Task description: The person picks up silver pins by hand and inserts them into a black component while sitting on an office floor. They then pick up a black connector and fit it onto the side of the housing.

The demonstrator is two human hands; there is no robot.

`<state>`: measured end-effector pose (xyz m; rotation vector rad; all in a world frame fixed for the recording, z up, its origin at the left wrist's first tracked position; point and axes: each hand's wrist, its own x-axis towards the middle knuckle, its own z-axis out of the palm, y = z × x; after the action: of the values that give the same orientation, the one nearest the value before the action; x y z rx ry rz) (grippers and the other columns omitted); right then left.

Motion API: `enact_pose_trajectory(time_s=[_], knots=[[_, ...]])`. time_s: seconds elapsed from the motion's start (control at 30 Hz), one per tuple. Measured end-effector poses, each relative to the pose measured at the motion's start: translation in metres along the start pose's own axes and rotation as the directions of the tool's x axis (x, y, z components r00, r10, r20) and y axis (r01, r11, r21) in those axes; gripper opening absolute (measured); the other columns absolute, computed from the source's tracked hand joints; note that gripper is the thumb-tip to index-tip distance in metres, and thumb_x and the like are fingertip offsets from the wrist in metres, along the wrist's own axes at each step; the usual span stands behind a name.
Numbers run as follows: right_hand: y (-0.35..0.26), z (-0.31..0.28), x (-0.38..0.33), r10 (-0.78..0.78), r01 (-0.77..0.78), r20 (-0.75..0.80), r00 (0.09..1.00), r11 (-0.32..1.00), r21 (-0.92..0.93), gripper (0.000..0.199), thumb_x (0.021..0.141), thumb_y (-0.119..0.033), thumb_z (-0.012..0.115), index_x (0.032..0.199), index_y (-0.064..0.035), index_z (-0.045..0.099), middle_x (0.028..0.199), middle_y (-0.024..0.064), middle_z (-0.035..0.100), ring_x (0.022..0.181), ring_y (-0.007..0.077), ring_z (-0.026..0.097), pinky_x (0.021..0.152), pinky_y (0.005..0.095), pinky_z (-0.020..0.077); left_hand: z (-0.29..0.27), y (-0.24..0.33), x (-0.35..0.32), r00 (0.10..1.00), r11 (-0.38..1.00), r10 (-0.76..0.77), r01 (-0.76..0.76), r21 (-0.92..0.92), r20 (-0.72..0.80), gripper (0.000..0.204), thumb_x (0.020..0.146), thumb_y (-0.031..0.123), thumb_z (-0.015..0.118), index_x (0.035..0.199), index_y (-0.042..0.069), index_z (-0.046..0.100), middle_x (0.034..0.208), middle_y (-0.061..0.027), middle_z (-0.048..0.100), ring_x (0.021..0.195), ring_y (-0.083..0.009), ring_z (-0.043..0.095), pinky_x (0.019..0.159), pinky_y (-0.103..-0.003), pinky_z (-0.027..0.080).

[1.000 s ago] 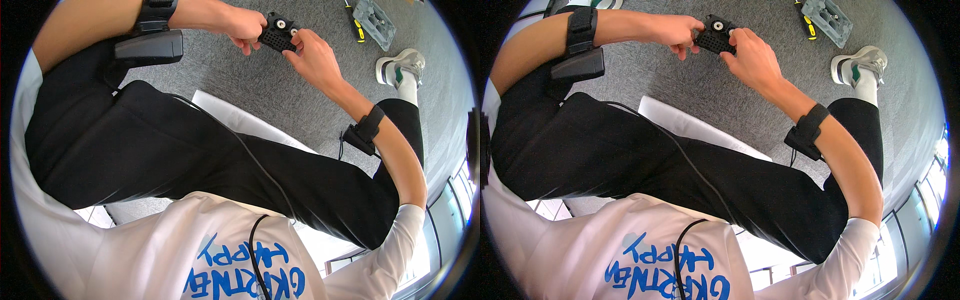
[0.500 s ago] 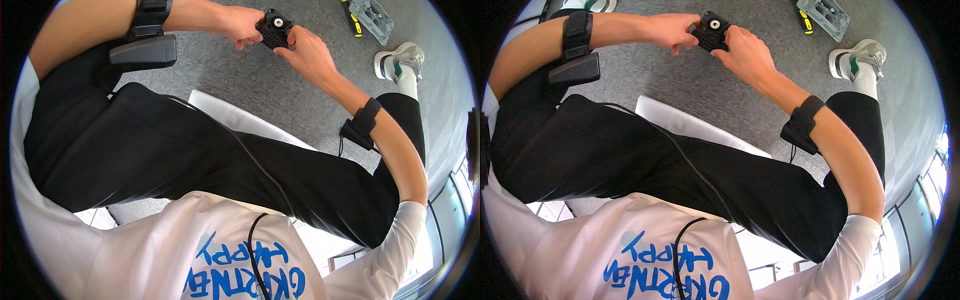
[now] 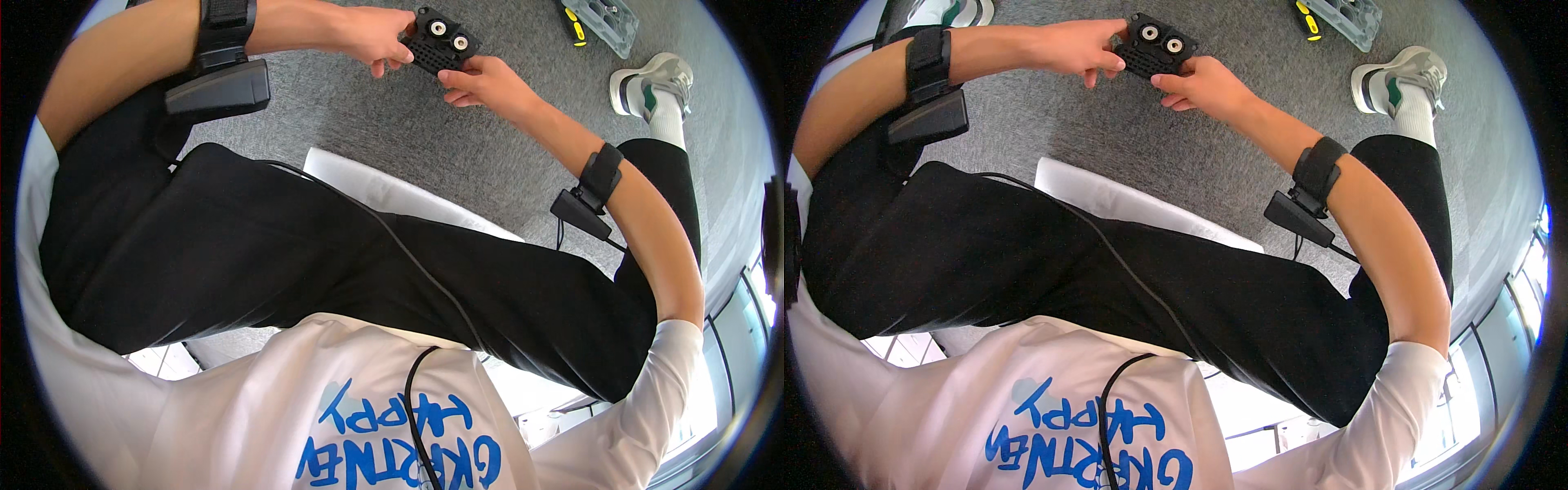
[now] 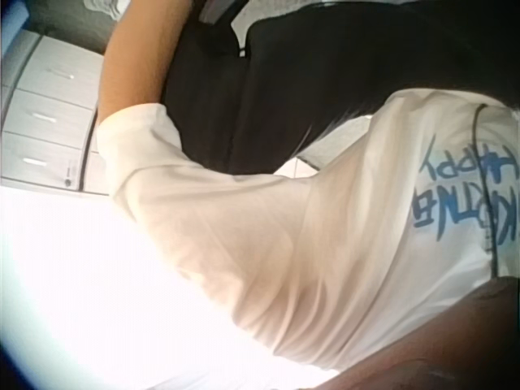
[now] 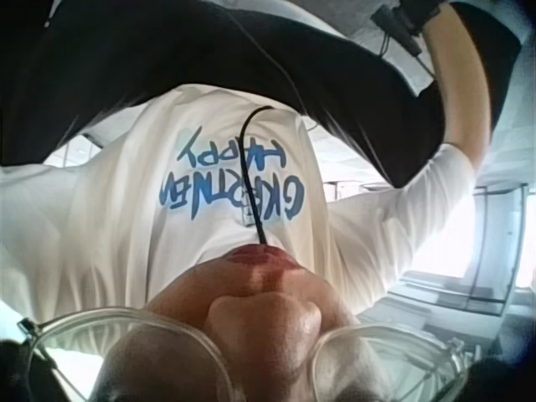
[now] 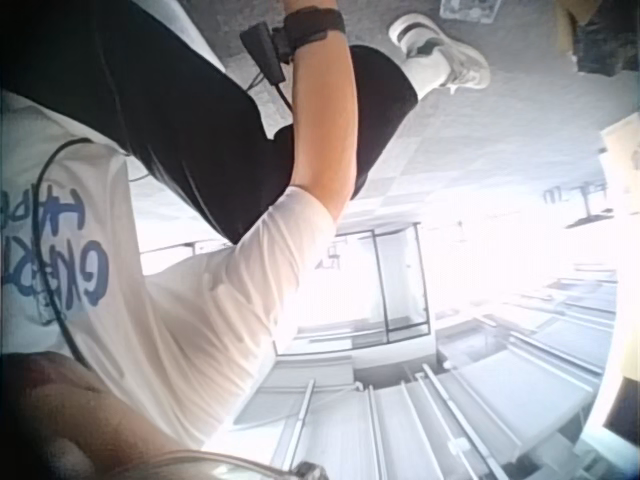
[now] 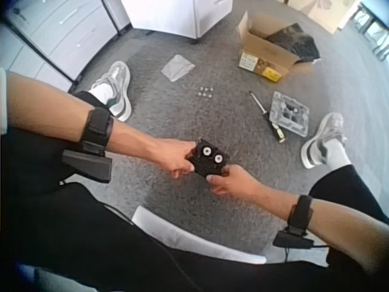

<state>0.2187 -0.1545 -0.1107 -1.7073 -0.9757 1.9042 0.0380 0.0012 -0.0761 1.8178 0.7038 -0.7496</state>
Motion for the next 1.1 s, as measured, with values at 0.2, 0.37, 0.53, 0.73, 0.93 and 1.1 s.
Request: enact_pose_trajectory(time_s=[0.2, 0.37, 0.53, 0.73, 0.93, 1.1], knots=[[0.002, 0.003, 0.001, 0.019, -0.018, -0.016, 1.000, 0.997, 0.076, 0.047, 0.092, -0.031, 0.070, 0.115, 0.0078, 0.058, 0.104, 0.0115, 0.066, 0.090, 0.0164, 0.068, 0.083, 0.0288, 0.0564, 0.001, 0.001, 0.000, 1.000, 1.000, -0.027, 0.027, -0.008, 0.013, 0.041, 0.096, 0.019, 0.057, 0.129, -0.002, 0.045, 0.092, -0.0091, 0.066, 0.064, -0.0147, 0.063, 0.066, -0.031, 0.053], [0.007, 0.010, 0.007, -0.021, 0.022, -0.019, 1.000, 0.998, 0.063, 0.041, 0.091, -0.029, 0.071, 0.110, 0.0053, 0.057, 0.098, 0.0088, 0.065, 0.086, 0.0151, 0.066, 0.081, 0.0282, 0.0562, 0.000, 0.000, 0.003, 0.995, 0.998, -0.070, 0.069, 0.016, 0.074, 0.041, 0.095, 0.018, 0.059, 0.128, -0.004, 0.047, 0.092, -0.0091, 0.065, 0.063, -0.0138, 0.062, 0.065, -0.031, 0.052], [0.003, 0.008, 0.007, 0.021, -0.016, -0.047, 0.999, 0.995, 0.101, 0.043, 0.091, -0.030, 0.070, 0.111, 0.0055, 0.055, 0.096, 0.0091, 0.065, 0.086, 0.0164, 0.067, 0.081, 0.0295, 0.0569, 0.001, 0.006, -0.002, 0.987, 0.986, -0.138, 0.145, -0.085, 0.078, 0.043, 0.096, 0.020, 0.058, 0.129, -0.005, 0.046, 0.099, -0.0103, 0.065, 0.064, -0.0139, 0.060, 0.065, -0.030, 0.052], [-0.003, 0.012, 0.003, -0.029, 0.065, -0.169, 0.985, 0.975, 0.214, 0.055, 0.093, -0.031, 0.068, 0.122, 0.0080, 0.044, 0.101, 0.0164, 0.063, 0.085, 0.0198, 0.069, 0.083, 0.0324, 0.0587, 0.008, -0.002, 0.002, 0.989, 0.966, -0.142, 0.148, -0.213, 0.040, 0.032, 0.095, 0.020, 0.059, 0.119, 0.000, 0.051, 0.091, -0.0056, 0.063, 0.067, -0.0126, 0.063, 0.062, -0.027, 0.051], [-0.008, -0.005, -0.004, -0.153, 0.175, -0.247, 0.957, 0.982, 0.069, 0.052, 0.093, -0.028, 0.069, 0.118, 0.0095, 0.043, 0.104, 0.0174, 0.062, 0.084, 0.0218, 0.070, 0.074, 0.0335, 0.0585, 0.000, 0.004, -0.005, 0.999, 0.951, 0.046, -0.052, -0.306, -0.027, 0.041, 0.094, 0.020, 0.061, 0.128, 0.001, 0.049, 0.087, -0.0055, 0.060, 0.063, -0.0114, 0.057, 0.060, -0.028, 0.050], [-0.060, -0.025, -0.049, -0.248, 0.226, -0.343, 0.906, 0.969, -0.104, 0.048, 0.092, -0.026, 0.069, 0.117, 0.0072, 0.044, 0.103, 0.0173, 0.064, 0.080, 0.0191, 0.069, 0.072, 0.0311, 0.0561, -0.022, 0.044, -0.040, 0.969, 0.921, 0.180, -0.227, -0.318, -0.169, 0.051, 0.091, 0.020, 0.063, 0.135, 0.000, 0.045, 0.084, -0.0054, 0.059, 0.062, -0.0112, 0.054, 0.060, -0.029, 0.048]])
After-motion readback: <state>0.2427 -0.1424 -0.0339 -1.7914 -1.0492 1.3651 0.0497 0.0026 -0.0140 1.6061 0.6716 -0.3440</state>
